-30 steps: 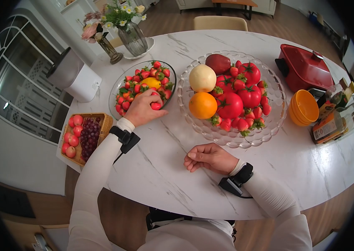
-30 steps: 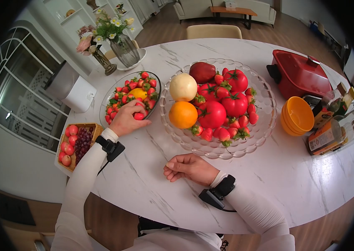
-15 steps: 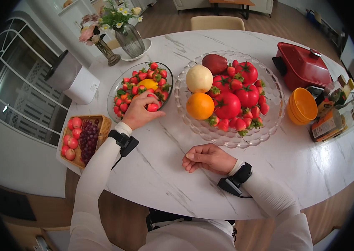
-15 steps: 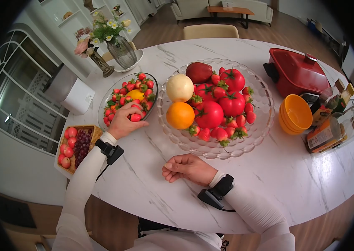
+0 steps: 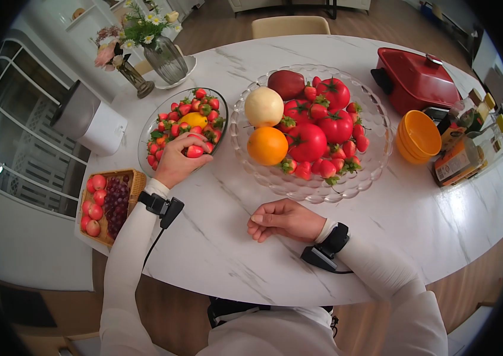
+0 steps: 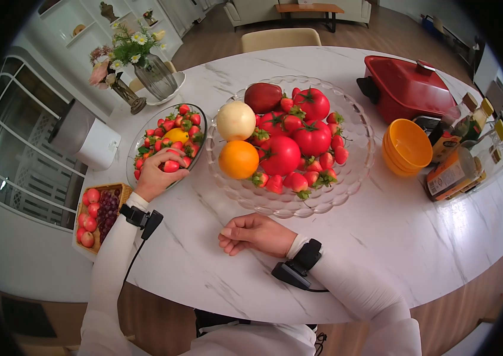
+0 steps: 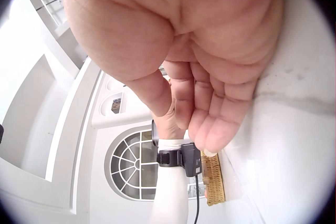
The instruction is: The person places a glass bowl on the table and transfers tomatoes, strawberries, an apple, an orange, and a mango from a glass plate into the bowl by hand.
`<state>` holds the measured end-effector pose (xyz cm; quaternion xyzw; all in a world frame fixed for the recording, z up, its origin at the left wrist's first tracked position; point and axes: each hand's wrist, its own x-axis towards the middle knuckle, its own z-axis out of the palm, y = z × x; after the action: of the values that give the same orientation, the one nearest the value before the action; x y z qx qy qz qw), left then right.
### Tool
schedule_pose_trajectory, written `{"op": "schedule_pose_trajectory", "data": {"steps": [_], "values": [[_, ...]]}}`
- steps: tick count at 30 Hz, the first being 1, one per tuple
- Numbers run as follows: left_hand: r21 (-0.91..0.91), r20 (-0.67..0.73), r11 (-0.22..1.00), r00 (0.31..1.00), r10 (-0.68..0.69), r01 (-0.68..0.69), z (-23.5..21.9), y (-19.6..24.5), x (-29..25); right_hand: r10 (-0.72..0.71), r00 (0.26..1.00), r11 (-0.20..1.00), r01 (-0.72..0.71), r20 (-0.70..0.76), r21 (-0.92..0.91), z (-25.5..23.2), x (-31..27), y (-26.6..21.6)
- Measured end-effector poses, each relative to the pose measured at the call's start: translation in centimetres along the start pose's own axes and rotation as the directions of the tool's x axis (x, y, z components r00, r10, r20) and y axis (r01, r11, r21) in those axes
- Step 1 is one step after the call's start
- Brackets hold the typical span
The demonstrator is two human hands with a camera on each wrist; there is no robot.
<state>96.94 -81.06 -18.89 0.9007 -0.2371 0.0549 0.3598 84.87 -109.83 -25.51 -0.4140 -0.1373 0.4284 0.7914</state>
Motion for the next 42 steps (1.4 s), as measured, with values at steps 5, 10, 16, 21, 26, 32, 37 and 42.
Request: {"op": "schedule_pose_trajectory", "data": {"steps": [5, 10, 16, 21, 26, 32, 37, 42], "values": [[-0.069, -0.016, 0.997, 0.999, -0.037, 0.036, -0.1, -0.6, 0.2, -0.004, 1.0, 1.0, 0.004, -0.008, -0.002, -0.1, 0.0, 0.1], [-0.079, -0.087, 0.994, 0.993, -0.085, 0.078, -0.8, 0.2, 0.9, -0.003, 1.0, 1.0, 0.003, 0.002, 0.02, 0.0, 0.0, 0.1], [-0.304, -0.273, 0.947, 0.943, -0.189, 0.101, -3.4, 3.1, 3.4, -0.001, 1.0, 1.0, 0.001, 0.006, 0.017, -0.2, 0.0, 0.2], [-0.112, -0.284, 0.96, 0.934, 0.216, -0.256, -1.8, 9.9, 6.2, 0.005, 1.0, 1.0, -0.005, 0.015, -0.009, -0.3, 0.1, 0.2], [-0.235, -0.158, 0.867, 0.898, 0.412, -0.439, 3.9, 17.5, 7.9, 0.005, 1.0, 1.0, -0.005, 0.02, 0.005, -0.4, 0.2, 0.5], [-0.332, -0.025, 0.831, 0.885, 0.464, -0.445, 10.7, 19.7, 9.3, -0.004, 1.0, 1.0, 0.004, 0.015, 0.012, -0.3, 0.2, 0.3], [-0.302, 0.045, 0.881, 0.918, 0.394, -0.363, 12.4, 19.5, 9.0, -0.035, 0.999, 0.999, 0.035, 0.005, -0.007, -0.2, 0.0, 0.3], [-0.201, -0.019, 0.837, 0.856, 0.516, -0.509, 12.3, 18.3, 8.4, -0.032, 0.999, 0.999, 0.032, 0.022, 0.0, -0.5, 0.3, 0.6]]}}
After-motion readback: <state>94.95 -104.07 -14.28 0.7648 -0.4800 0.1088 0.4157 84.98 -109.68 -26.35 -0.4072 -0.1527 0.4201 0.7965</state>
